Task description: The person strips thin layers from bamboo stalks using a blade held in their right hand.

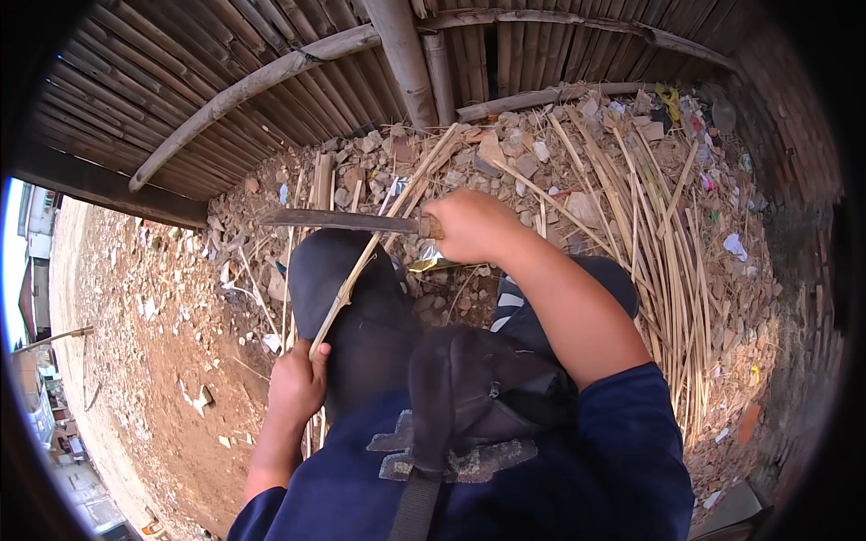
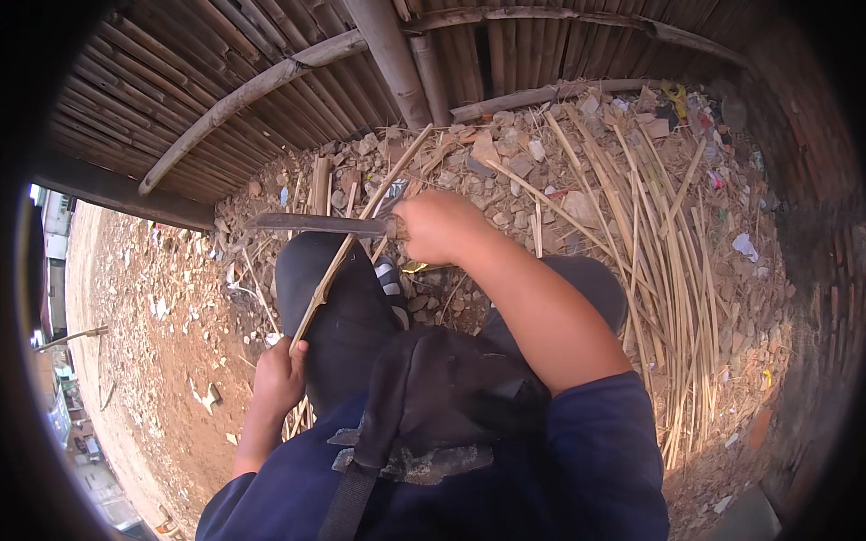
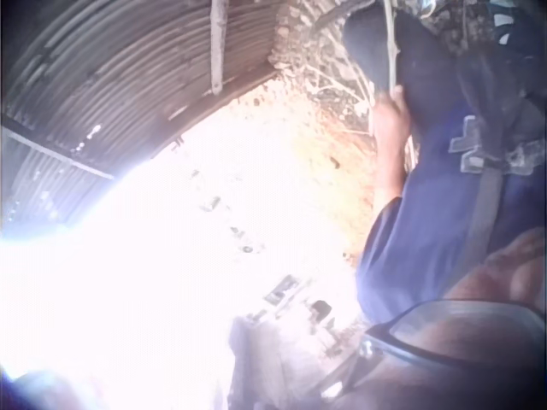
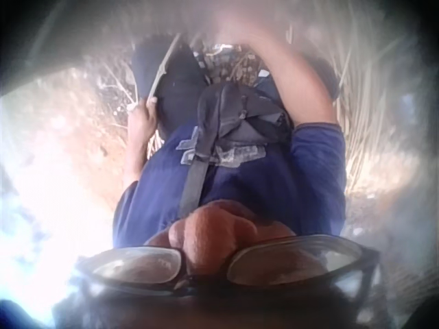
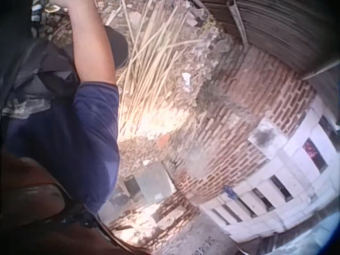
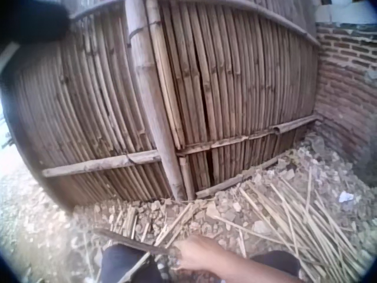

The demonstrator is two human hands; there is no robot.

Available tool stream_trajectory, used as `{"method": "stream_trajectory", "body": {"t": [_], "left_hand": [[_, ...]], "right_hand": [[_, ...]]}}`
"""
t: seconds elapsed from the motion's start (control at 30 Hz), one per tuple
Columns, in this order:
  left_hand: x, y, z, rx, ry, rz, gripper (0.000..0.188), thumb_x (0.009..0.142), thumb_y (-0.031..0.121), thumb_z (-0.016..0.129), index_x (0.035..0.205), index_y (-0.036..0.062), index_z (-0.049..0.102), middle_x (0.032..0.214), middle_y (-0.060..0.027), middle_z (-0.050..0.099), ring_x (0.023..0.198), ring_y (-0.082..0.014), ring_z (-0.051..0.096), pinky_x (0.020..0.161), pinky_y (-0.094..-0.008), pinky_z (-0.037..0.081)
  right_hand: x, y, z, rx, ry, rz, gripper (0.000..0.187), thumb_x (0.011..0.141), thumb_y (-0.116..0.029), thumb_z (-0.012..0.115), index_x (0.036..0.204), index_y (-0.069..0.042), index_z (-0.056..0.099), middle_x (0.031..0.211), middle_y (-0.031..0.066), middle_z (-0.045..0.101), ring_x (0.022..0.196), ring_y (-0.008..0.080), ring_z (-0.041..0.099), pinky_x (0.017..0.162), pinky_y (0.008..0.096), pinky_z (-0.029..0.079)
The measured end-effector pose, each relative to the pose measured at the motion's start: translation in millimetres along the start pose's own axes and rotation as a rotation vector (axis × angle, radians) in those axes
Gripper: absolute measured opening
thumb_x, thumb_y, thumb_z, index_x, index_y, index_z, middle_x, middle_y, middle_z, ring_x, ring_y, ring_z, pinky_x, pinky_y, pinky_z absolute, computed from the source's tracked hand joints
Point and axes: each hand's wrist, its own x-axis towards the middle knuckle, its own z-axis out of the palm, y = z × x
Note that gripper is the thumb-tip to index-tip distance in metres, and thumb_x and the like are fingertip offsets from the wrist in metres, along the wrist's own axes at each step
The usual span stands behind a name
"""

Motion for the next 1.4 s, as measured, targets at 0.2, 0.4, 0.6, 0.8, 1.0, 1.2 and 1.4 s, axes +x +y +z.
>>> {"method": "stream_trajectory", "body": {"t": [0.2,0.4,0.6,0.8,1.0,1.2,1.4], "left_hand": [[5.8,-0.4,4.1,0.039,0.077,0.067,0.039,0.101,0.033,0.057,0.084,-0.0012,0.057,0.069,-0.0284,0.063,0.070,-0.0513,0.062,0.061,-0.0567,0.047],[0.3,-9.8,8.5,0.014,0.055,0.084,0.037,0.101,0.032,0.057,0.089,-0.0024,0.059,0.072,-0.0289,0.063,0.072,-0.0507,0.062,0.062,-0.0565,0.047],[5.3,0.9,-3.7,0.040,0.010,0.062,0.036,0.101,0.033,0.057,0.088,-0.0013,0.059,0.069,-0.0281,0.062,0.070,-0.0513,0.062,0.061,-0.0562,0.047],[3.6,-14.3,9.3,-0.026,0.030,0.083,0.039,0.102,0.034,0.057,0.085,-0.0019,0.058,0.071,-0.0296,0.063,0.072,-0.0510,0.063,0.060,-0.0556,0.047],[10.9,-0.4,-9.0,-0.053,-0.033,0.009,0.043,0.102,0.036,0.055,0.085,-0.0038,0.061,0.073,-0.0296,0.063,0.074,-0.0515,0.062,0.064,-0.0543,0.048],[9.9,-3.5,-3.7,-0.098,-0.044,0.011,0.038,0.101,0.032,0.059,0.087,-0.0039,0.062,0.073,-0.0301,0.062,0.075,-0.0514,0.062,0.065,-0.0539,0.048],[8.3,-12.7,5.1,-0.042,0.017,0.104,0.043,0.099,0.037,0.060,0.086,-0.0032,0.061,0.069,-0.0284,0.062,0.070,-0.0509,0.061,0.060,-0.0553,0.047]], "right_hand": [[26.0,59.2,-8.0,0.175,-0.076,0.175,0.036,0.073,-0.018,0.069,0.107,-0.004,0.071,0.096,0.0228,0.071,0.092,0.0392,0.068,0.086,0.0442,0.054],[6.2,19.4,10.5,0.045,0.073,-0.063,0.036,0.074,-0.017,0.067,0.108,-0.004,0.070,0.094,0.0228,0.071,0.090,0.0390,0.068,0.082,0.0441,0.054],[19.8,71.2,-8.1,0.245,0.091,0.171,0.035,0.076,-0.015,0.067,0.108,-0.001,0.069,0.092,0.0236,0.070,0.087,0.0376,0.068,0.078,0.0440,0.053],[6.8,26.0,-13.2,0.051,-0.030,0.004,0.042,0.073,-0.013,0.065,0.114,-0.009,0.071,0.101,0.0221,0.071,0.098,0.0380,0.069,0.087,0.0447,0.055],[22.4,82.0,-14.3,0.264,0.052,0.251,0.040,0.073,-0.017,0.068,0.112,-0.007,0.071,0.101,0.0230,0.071,0.097,0.0377,0.068,0.086,0.0420,0.054],[3.2,27.4,-12.8,-0.090,0.135,-0.023,0.031,0.073,-0.019,0.072,0.101,-0.007,0.069,0.089,0.0203,0.070,0.088,0.0400,0.068,0.079,0.0487,0.053],[15.9,61.9,-29.5,0.147,-0.009,0.166,0.035,0.076,-0.015,0.067,0.110,-0.009,0.070,0.104,0.0203,0.072,0.097,0.0367,0.069,0.085,0.0467,0.054]]}}
